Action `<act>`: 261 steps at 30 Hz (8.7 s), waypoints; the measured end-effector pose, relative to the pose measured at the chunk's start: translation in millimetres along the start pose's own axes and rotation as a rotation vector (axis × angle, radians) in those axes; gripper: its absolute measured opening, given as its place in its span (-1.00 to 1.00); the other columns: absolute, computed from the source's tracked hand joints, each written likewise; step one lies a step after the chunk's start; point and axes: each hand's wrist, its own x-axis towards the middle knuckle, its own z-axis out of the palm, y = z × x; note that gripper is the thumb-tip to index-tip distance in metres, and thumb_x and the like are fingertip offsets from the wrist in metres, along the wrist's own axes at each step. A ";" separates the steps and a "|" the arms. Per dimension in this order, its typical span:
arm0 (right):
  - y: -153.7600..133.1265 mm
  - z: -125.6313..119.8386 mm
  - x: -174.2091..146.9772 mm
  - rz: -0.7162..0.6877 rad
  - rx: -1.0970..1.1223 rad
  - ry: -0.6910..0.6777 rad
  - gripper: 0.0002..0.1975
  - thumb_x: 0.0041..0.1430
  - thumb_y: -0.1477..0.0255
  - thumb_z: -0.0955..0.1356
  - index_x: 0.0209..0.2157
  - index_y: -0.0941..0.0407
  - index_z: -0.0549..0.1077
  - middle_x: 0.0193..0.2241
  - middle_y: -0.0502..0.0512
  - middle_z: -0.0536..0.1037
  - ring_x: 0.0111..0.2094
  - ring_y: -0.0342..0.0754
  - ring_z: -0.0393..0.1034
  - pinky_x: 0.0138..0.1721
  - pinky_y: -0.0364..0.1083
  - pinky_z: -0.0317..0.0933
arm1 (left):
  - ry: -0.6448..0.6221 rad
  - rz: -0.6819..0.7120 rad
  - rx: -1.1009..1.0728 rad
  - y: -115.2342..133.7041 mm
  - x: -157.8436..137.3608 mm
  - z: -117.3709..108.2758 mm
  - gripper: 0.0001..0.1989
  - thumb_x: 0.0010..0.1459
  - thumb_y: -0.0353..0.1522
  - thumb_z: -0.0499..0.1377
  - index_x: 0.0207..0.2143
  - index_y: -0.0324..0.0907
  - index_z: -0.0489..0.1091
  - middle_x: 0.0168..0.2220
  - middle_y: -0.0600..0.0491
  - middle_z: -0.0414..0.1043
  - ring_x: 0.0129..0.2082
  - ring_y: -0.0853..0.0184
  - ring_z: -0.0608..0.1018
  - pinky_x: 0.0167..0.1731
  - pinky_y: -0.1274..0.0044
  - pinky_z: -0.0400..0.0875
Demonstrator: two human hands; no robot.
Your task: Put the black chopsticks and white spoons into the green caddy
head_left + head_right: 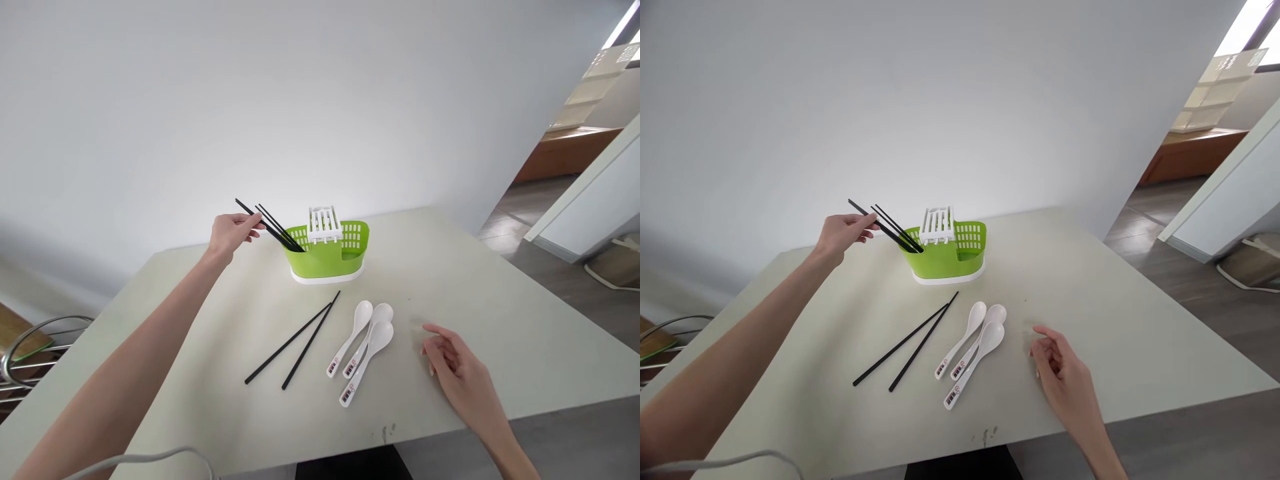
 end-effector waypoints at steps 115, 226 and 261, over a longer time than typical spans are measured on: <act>-5.6 -1.2 -5.1 -0.019 -0.269 0.065 -0.55 0.28 -0.03 0.32 -0.12 0.03 0.59 -0.38 0.05 0.59 -0.47 -0.08 0.40 -0.46 -0.17 0.33 | -0.078 0.227 -0.202 -74.0 -153.5 5.4 -0.65 0.25 -0.08 0.33 -0.12 -0.15 0.45 -0.19 -0.08 0.70 -0.13 0.11 0.73 0.03 0.24 0.63; -16.3 2.7 -10.9 -0.085 -0.109 -0.052 -0.56 0.36 -0.03 0.30 -0.10 0.02 0.58 -0.47 0.02 0.47 -0.50 -0.08 0.32 -0.50 -0.15 0.25 | 0.131 0.048 -0.054 -5.8 -14.3 -7.2 -0.66 0.28 -0.16 0.27 -0.37 -0.26 0.61 -0.39 -0.06 0.57 -0.51 0.36 0.60 -0.36 0.47 0.64; -12.2 4.0 -11.6 -0.118 -0.171 -0.030 -0.57 0.38 -0.01 0.29 -0.11 0.01 0.58 -0.46 0.01 0.50 -0.50 -0.09 0.36 -0.49 -0.17 0.29 | -0.057 0.142 0.323 -48.5 -6.5 42.4 -0.43 0.34 0.16 0.00 -0.31 -0.14 0.38 -0.38 0.00 0.60 -0.51 0.29 0.60 -0.45 0.48 0.46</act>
